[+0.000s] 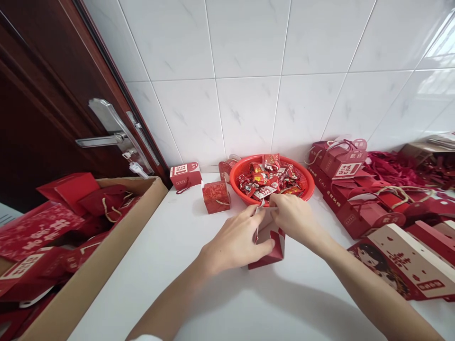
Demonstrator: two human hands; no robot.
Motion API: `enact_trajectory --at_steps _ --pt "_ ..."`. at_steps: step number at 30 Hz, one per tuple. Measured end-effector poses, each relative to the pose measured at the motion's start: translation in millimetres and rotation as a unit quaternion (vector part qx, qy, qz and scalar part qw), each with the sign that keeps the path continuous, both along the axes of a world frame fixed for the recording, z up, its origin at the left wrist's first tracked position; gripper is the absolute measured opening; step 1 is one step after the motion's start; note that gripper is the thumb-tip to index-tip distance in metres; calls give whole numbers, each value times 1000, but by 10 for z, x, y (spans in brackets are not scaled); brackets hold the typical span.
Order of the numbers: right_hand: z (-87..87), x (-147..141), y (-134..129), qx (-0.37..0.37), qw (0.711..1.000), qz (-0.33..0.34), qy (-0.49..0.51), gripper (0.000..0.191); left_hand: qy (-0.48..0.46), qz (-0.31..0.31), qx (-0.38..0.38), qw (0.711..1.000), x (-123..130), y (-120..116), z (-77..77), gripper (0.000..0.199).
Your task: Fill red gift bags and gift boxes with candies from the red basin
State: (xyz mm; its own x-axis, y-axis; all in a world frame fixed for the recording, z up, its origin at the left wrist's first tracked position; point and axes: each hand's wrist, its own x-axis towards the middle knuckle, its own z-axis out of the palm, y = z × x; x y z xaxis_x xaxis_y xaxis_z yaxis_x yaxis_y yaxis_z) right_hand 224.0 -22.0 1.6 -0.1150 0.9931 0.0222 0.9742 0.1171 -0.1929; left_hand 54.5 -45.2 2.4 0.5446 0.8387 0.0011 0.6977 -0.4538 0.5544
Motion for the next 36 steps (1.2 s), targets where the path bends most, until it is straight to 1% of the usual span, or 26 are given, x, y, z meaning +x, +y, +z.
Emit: enact_trajectory --at_steps 3,7,9,10,13,15,18,20,24,28,31,34,36 --pt "3 -51 3 12 999 -8 -30 19 -17 -8 -2 1000 9 9 5 24" --pt "-2 -141 1 44 998 -29 -20 17 -39 4 -2 999 -1 28 9 30" --pt "-21 -155 -4 52 998 -25 13 15 -44 18 -6 999 -20 41 5 30" --pt "-37 -149 -12 50 998 -12 38 16 -42 24 -6 999 -33 49 2 29" --pt "-110 -85 -61 34 991 46 121 26 -24 33 -3 999 -77 74 -12 32" --pt "-174 -33 -100 32 984 69 160 35 -17 34 -5 999 -105 93 -22 38" --pt "-260 11 -127 54 977 69 195 45 -26 36 -16 999 -131 116 -37 44" --pt "-288 14 -109 71 974 62 207 44 -35 38 -19 999 -133 119 -44 46" --pt "-255 8 -6 81 977 34 197 31 -57 41 -9 997 -91 75 -41 45" --pt "-140 -14 85 83 985 7 152 24 -92 36 -8 995 -19 7 -16 40" --pt "-41 -83 95 89 991 -34 98 23 -127 32 11 991 19 -12 -11 41" --pt "10 -163 83 103 990 -74 65 22 -149 49 28 987 27 12 -37 41" --pt "-6 -189 83 110 989 -76 68 17 -155 63 34 985 19 49 -66 42"
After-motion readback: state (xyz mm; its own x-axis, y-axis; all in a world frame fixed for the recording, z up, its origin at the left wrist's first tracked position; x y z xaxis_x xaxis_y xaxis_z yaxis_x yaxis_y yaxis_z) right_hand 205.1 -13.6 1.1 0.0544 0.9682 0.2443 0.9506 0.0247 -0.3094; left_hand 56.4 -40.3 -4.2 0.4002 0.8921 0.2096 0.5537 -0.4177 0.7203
